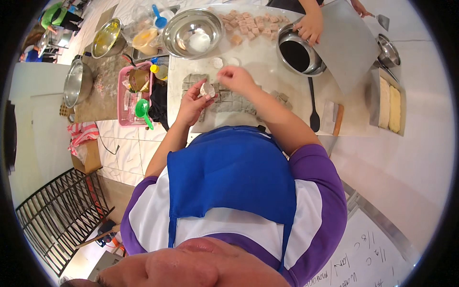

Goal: The person places small gray food squares into white paper liners by hand while standing at a kitchen work table.

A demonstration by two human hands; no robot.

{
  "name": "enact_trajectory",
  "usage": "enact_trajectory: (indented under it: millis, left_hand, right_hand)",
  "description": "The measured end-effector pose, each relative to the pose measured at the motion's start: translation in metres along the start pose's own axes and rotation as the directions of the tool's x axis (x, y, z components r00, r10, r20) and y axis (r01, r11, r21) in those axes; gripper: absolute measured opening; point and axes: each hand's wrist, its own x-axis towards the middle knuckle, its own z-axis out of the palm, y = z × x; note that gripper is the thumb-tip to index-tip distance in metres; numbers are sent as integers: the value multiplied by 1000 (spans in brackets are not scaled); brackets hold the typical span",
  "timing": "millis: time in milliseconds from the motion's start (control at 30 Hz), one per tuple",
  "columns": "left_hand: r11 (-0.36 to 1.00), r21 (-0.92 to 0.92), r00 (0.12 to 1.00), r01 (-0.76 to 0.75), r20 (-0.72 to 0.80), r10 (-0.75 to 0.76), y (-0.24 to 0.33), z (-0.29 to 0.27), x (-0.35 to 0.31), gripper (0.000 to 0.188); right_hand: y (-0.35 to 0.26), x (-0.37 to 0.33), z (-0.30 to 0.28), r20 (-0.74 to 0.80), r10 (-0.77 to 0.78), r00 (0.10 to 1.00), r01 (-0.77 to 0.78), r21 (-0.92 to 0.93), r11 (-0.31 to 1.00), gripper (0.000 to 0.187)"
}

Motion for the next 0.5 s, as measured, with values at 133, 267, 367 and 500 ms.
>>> enact_trajectory:
  millis: [133, 267, 367, 500]
  left_hand:
    - [984, 159, 992, -86, 107, 69, 2, 19, 8, 67]
    - [964, 246, 978, -96, 202, 46, -1, 29, 12, 70]
    - [969, 233, 963, -79, 270, 13, -1, 39, 12, 70]
    - [973, 219, 940, -70, 340, -9, -3, 52, 14, 68]
  right_hand:
    - [-19, -36, 10, 167, 84, 982, -126, 261, 957, 20]
    - [-37, -53, -2, 180, 212, 961, -261, 323, 910, 17]
    - [-25, -61, -7, 127, 193, 973, -227, 369, 902, 15]
    - [-14, -74, -17, 68, 174, 982, -186, 404, 896, 14]
